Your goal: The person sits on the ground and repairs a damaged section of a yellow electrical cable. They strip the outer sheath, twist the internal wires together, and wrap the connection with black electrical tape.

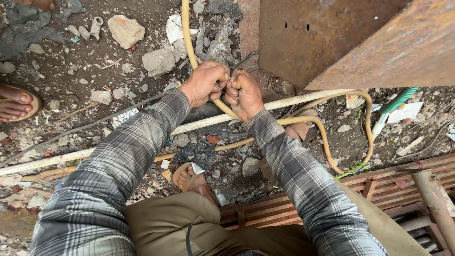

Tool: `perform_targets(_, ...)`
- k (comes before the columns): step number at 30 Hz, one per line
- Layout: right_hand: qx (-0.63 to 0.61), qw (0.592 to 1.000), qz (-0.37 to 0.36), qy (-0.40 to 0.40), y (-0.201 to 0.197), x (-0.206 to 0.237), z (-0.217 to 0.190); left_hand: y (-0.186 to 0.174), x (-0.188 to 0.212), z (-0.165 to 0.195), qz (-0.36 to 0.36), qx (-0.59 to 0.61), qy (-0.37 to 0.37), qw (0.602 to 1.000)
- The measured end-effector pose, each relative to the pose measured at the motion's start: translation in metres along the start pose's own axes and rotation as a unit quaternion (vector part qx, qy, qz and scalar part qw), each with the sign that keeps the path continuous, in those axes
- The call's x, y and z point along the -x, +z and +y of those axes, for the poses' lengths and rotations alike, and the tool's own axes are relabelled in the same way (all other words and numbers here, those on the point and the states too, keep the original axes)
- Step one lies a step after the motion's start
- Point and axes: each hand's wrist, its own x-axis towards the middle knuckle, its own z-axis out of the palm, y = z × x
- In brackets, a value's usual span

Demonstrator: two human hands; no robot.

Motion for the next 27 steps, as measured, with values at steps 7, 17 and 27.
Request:
perform_targets(7, -0.066, 0.991, 0.098, 0.063, 0.017, 0.026, 0.011, 0.001, -0.007, 0.001, -0.021, -0.116, -0.010, 0.993)
perform_targets(17, 0.077, 0.979, 0.177, -0.064, 0.021, 0.058, 0.020, 0.012, -0.012, -0.015, -0.079, -0.155, -0.024, 0.984)
perform_targets(27, 0.331, 0.922, 0.087, -0.182, 0.016, 0.068, 0.020, 0.015, -0.009, -0.009, -0.052, -0.274, -0.023, 0.960)
